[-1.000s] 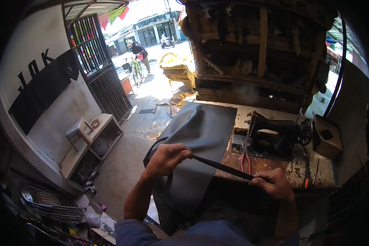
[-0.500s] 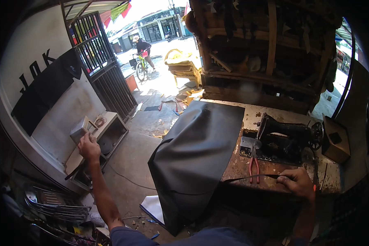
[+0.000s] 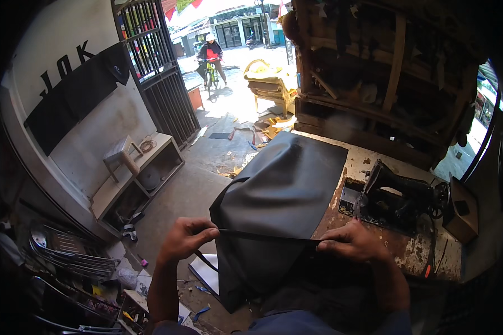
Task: The person sews a strip of black material onto a larger vinyl sheet using a sewing machine, trims the material with shears, and then lays the sheet out on the floor.
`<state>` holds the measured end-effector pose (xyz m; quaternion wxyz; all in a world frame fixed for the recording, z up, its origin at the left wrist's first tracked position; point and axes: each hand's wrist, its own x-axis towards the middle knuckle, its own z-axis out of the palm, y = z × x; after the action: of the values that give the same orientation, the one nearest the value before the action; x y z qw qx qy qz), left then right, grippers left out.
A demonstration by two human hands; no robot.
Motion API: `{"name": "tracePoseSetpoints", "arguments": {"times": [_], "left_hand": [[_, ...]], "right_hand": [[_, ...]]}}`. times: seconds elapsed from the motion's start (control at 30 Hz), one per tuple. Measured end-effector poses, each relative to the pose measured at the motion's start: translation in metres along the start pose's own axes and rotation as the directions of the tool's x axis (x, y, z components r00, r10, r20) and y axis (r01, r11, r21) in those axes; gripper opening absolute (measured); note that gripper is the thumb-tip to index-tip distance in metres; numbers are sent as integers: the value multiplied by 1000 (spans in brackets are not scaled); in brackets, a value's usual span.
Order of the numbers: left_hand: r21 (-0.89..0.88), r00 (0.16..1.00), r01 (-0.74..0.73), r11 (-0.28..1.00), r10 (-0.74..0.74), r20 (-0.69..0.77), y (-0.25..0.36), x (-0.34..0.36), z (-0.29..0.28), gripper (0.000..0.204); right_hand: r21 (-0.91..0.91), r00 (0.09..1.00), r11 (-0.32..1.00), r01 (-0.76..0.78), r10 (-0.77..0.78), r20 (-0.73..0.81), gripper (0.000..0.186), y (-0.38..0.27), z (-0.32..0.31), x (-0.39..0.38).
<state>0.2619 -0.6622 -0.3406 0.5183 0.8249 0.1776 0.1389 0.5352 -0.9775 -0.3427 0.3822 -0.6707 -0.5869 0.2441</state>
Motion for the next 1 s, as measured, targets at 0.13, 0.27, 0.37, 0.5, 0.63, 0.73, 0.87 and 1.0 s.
{"name": "tracePoseSetpoints", "arguments": {"times": [0.13,0.27,0.37,0.5,0.63,0.73,0.87,1.0], "left_hand": [[41,968,99,994,-87,-234,-11,-27,-57,23],[25,902,92,995,-73,-425,-19,-44,-91,24],[34,907,136,990,-111,-405,-19,-49,-91,23],[157,899,193,969,-110,-424,-33,-45,-90,21],[267,909,257,929,-139,-393,-37,-36,-86,21],[168,953,214,962,-168,-251,-48,-30,-101,20],[10,948,248,969,-241,-209,-71,-24,-125,21],[160,937,258,953,-207,-283,-83,18,-118,20]], "right_hand": [[0,992,992,-127,127,7,24,16,-17,-11],[90,981,978,-188,192,-33,23,22,-28,-17],[91,992,991,-94,101,-74,23,28,-29,-13],[147,971,967,-209,223,-82,25,31,-36,-8],[225,949,947,-231,270,-163,26,33,-38,-11],[475,915,862,-177,322,-243,29,35,-46,-24],[464,855,871,-160,357,-376,28,51,-52,-51],[432,822,894,-119,332,-462,28,63,-62,-61]]}}
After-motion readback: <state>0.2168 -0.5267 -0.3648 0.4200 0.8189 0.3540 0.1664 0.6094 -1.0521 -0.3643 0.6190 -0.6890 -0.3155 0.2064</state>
